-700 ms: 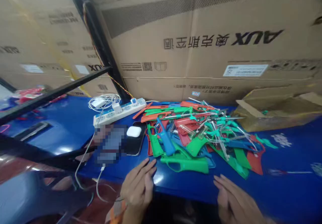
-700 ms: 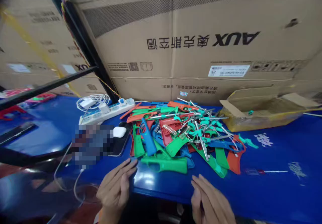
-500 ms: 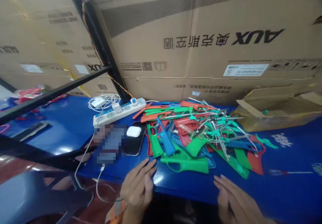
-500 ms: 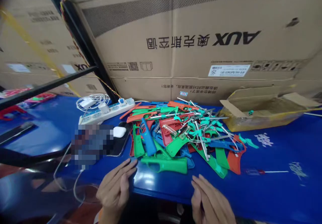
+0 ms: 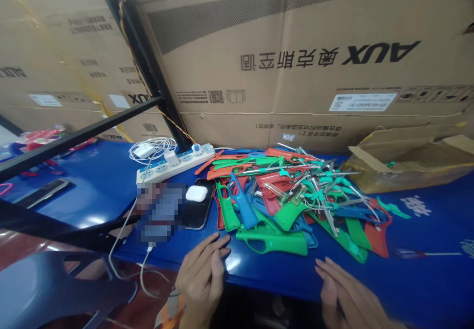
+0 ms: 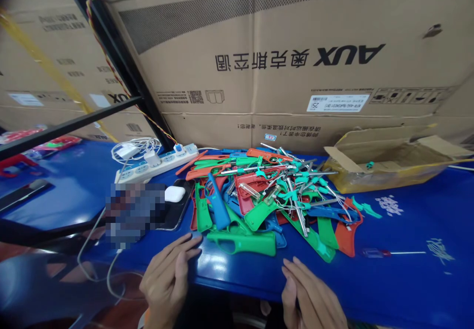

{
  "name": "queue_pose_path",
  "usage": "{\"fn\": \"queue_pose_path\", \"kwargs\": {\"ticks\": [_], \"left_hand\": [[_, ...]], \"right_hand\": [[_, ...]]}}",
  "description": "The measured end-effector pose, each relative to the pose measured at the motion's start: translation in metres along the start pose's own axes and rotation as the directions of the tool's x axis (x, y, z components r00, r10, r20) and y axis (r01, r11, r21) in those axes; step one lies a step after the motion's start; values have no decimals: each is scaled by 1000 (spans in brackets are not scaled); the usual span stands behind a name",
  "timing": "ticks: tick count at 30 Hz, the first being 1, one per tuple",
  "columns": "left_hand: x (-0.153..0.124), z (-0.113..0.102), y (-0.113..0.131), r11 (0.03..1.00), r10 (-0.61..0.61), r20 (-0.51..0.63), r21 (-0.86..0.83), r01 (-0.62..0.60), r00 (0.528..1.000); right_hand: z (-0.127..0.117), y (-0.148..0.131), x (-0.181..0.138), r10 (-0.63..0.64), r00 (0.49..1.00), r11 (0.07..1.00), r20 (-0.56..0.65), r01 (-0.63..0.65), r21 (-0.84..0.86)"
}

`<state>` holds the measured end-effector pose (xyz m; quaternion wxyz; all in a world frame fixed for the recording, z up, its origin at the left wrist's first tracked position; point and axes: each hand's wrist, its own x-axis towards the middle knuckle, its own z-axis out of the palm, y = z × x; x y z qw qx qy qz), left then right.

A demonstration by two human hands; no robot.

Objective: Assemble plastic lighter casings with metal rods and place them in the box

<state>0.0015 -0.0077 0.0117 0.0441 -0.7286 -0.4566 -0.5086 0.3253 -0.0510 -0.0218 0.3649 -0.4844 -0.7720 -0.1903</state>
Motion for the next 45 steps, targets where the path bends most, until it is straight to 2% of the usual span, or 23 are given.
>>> {"fn": "queue_pose_path", "kwargs": {"ticks": [3,8,10,12,13,14,15,17,19,21,22,24,27,30,32,33,36,38,42,45], "left_hand": [[2,-3,8,977,-199,80,-68,204,977],[9,-13,16,910,-367,160,-145,389,916],[16,-21,18,816,-476,265,-222,533,839],[26,-29,21,674,-554,407,-292,678,726],[32,-33,23,632,-558,463,-301,714,689],[37,-34,26,623,-542,504,-296,724,672],[43,-34,28,636,-518,531,-285,717,671],[52,-29,31,694,-457,542,-278,664,705],[61,-17,28,783,-377,485,-288,551,789],[71,-3,18,896,-251,408,-245,370,878],[76,4,11,941,-175,387,-206,270,905],[88,13,-2,986,-44,429,-126,108,902],[103,15,-9,995,66,532,-93,-20,844],[111,10,8,987,128,598,-153,-44,792],[110,14,27,986,119,609,-163,-23,784],[108,18,37,987,107,597,-157,-14,795],[98,42,64,994,8,500,-98,47,866],[93,60,76,997,-37,467,-47,66,883],[97,80,79,996,-89,488,62,68,868],[106,75,66,995,-96,463,60,76,881]], "right_hand": [[0,-2,1,-1,1000,1000,-26,1,3],[0,-11,6,-16,996,999,-90,12,-53],[0,-15,9,-32,993,996,-112,23,-81],[0,-21,13,-22,990,996,-141,9,-90],[1,-24,15,-13,986,996,-164,-2,-88],[1,-27,18,12,981,996,-195,-29,-85],[1,-30,20,40,974,995,-225,-59,-77],[2,-36,24,95,959,992,-267,-112,-50],[2,-41,28,151,946,986,-287,-164,-21],[1,-44,31,166,938,984,-303,-177,-6],[1,-45,33,169,934,984,-316,-179,-3],[1,-47,34,174,925,983,-337,-184,0],[2,-48,34,177,922,983,-344,-186,8],[3,-49,33,185,920,981,-346,-192,14],[4,-50,32,193,919,980,-343,-198,22],[4,-50,31,196,919,980,-341,-200,25],[4,-49,31,193,921,980,-339,-197,21],[4,-48,31,176,921,983,-348,-184,11],[3,-45,33,100,927,992,-361,-120,-34],[0,-43,35,70,938,995,-338,-92,-49]]}}
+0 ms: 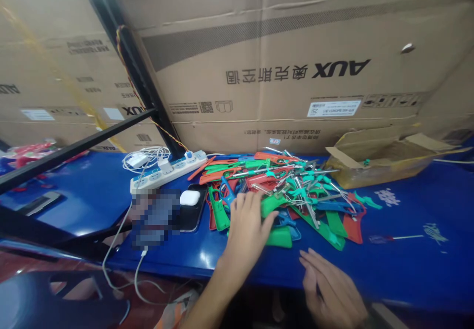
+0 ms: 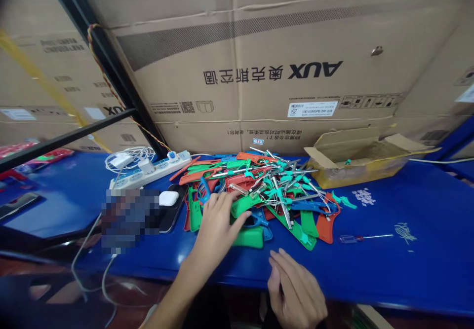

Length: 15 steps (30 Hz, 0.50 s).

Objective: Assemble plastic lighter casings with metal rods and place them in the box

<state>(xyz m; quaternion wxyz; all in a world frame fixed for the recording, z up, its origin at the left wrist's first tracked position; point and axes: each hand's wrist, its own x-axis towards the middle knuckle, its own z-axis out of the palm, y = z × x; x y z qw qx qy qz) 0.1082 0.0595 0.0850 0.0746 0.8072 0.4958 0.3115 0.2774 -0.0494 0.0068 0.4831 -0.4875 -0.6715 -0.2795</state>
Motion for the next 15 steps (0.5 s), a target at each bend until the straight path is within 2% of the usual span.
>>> {"fn": "queue_pose_path", "kwargs": {"ticks": [2,5,6,10,15], "left_hand": [[-3,-10,-11,998,37,-10,-57,-38,999],[-21,-21,-23,976,162,53,-154,-152,985],[-29,-22,-26,977,170,64,-145,-159,983],[-58,-14,-31,995,92,-23,-46,-93,995],[-55,-10,-35,991,129,-59,-14,-130,990]], "right_hand": [[-1,0,2,8,1000,1000,-3,-8,1],[-1,-1,3,16,1000,1000,8,-16,5],[-1,-2,4,18,1000,1000,9,-18,7],[0,-4,7,24,999,1000,-23,-23,7],[0,-4,7,18,1000,1000,-20,-18,0]]}}
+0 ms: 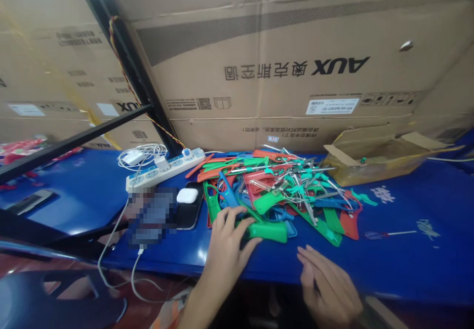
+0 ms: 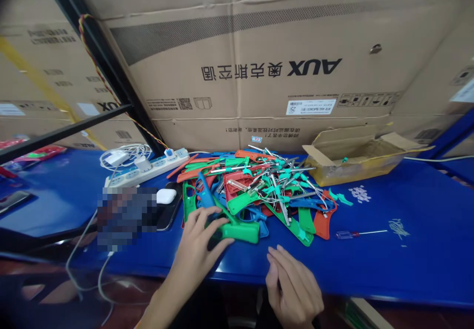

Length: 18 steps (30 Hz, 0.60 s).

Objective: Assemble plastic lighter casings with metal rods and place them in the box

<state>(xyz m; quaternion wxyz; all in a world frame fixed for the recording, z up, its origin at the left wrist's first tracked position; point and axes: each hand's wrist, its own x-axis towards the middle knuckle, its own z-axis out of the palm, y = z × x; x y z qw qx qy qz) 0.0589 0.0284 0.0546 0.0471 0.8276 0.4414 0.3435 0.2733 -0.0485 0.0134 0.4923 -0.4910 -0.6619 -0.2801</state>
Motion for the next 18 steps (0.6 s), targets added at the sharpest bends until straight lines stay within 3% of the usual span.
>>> {"fn": "queue_pose_path", "kwargs": {"ticks": [4,7,10,11,13,15,18], "left_hand": [[10,-13,-11,996,3,-85,-91,-11,996],[-2,-23,-13,951,-150,-146,-291,103,978],[-27,-26,-4,789,-355,-114,-569,232,928],[-36,-25,2,716,-370,-52,-652,249,927],[-48,-23,14,594,-323,120,-747,299,939],[-52,-20,27,552,-243,226,-767,326,943],[-49,-13,39,598,-121,172,-774,210,978]], "right_hand": [[1,0,-6,17,1000,1000,-14,-17,11],[2,0,-9,39,999,999,-33,-38,13],[2,-1,-8,44,999,999,-22,-44,24],[0,-1,-7,57,998,998,-9,-56,32],[-6,-1,-8,104,993,993,57,-107,58],[-15,-2,-10,198,965,971,169,-217,102],[-28,-5,-15,315,893,902,321,-387,190]]}}
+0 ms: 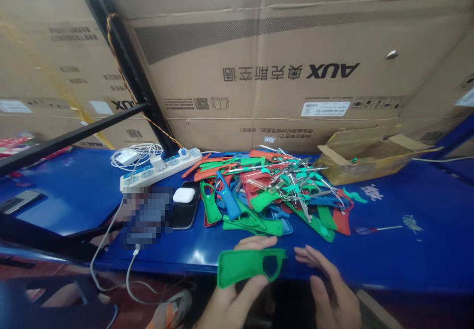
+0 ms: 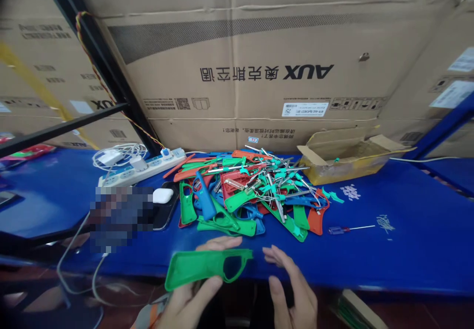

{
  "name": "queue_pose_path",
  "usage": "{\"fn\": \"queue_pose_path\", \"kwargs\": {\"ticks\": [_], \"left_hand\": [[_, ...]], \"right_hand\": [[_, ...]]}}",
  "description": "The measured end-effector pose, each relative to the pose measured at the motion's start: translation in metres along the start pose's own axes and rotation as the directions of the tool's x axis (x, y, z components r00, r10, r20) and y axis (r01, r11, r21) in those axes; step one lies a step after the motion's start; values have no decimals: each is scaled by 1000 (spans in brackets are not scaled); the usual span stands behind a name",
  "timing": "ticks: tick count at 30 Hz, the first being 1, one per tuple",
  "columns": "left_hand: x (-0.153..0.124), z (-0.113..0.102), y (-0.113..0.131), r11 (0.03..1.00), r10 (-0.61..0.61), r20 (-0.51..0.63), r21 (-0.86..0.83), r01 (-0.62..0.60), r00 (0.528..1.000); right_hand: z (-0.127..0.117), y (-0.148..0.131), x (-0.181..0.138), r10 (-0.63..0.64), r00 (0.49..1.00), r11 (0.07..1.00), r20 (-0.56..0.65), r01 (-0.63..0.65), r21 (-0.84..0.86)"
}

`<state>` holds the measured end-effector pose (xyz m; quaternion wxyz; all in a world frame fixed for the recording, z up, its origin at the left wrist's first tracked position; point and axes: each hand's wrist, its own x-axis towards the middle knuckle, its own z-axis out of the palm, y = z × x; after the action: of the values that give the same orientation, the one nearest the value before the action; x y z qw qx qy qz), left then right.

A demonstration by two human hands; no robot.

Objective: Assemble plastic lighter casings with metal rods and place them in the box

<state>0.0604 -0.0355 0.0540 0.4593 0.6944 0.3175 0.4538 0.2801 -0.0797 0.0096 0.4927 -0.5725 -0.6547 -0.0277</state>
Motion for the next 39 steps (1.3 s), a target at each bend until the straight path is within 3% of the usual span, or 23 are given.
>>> {"fn": "queue_pose_path", "kwargs": {"ticks": [4,11,18,21,24,30,34,39], "left_hand": [[11,8,-5,990,139,17,26,-139,990],[19,-16,0,959,16,166,277,-63,986],[53,-36,-18,717,159,137,664,-210,978],[72,-36,-21,571,134,198,785,-239,971],[80,-36,-18,506,110,257,817,-277,960],[75,-45,-18,609,149,313,718,-336,938],[74,-58,-21,697,99,289,663,-273,952],[83,-63,-21,739,25,283,640,-208,959]], "right_hand": [[-2,-3,-3,-48,989,998,140,52,-31],[-10,4,12,-74,987,990,139,90,-108],[-39,46,11,-174,975,952,136,202,-232],[-47,57,13,-136,974,945,183,183,-272],[-47,59,19,-86,973,940,212,150,-305],[-38,55,22,64,987,948,149,-13,-319],[-38,56,18,104,981,943,164,-45,-330],[-27,46,20,91,979,934,184,-20,-356]]}}
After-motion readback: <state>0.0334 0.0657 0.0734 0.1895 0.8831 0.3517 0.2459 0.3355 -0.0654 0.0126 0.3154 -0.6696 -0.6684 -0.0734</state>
